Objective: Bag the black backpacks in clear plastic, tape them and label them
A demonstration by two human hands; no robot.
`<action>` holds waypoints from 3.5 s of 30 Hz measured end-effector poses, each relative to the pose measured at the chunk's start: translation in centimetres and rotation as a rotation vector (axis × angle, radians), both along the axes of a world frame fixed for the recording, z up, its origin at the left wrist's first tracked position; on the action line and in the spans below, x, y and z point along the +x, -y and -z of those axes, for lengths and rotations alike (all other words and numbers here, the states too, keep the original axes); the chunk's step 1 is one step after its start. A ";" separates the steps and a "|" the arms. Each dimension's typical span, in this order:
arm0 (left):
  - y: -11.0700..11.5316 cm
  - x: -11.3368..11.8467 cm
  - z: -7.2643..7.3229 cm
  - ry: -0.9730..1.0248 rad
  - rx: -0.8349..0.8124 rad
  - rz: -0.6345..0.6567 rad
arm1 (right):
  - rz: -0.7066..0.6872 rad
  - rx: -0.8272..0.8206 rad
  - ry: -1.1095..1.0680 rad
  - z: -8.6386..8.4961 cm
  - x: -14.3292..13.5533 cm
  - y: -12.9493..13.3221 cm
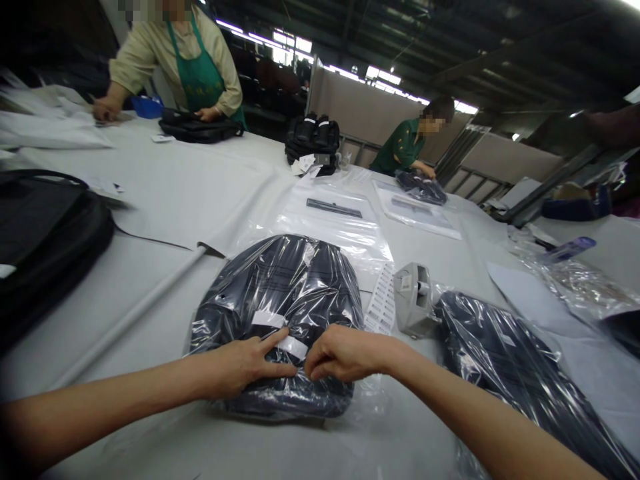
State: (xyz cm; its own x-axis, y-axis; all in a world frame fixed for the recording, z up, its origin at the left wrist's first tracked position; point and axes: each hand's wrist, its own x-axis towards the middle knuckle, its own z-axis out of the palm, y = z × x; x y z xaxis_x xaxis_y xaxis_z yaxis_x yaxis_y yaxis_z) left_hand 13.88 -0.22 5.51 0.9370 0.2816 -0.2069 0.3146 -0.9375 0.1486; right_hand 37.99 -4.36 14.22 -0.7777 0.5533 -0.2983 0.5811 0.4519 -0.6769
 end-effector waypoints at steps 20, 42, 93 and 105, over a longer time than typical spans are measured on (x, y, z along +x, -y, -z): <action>0.0 0.1 0.3 0.012 0.009 -0.013 | 0.319 0.008 -0.142 1.5 -0.2 2.0; 0.0 0.2 -0.3 -0.024 0.009 0.000 | 1.110 -0.847 -0.468 9.1 -1.4 6.4; 0.0 0.1 0.3 0.022 0.040 0.016 | 0.717 0.746 0.351 8.7 -1.9 1.1; -0.2 -0.2 -1.1 0.053 -0.070 0.019 | 1.177 0.191 -0.756 4.9 -5.4 1.8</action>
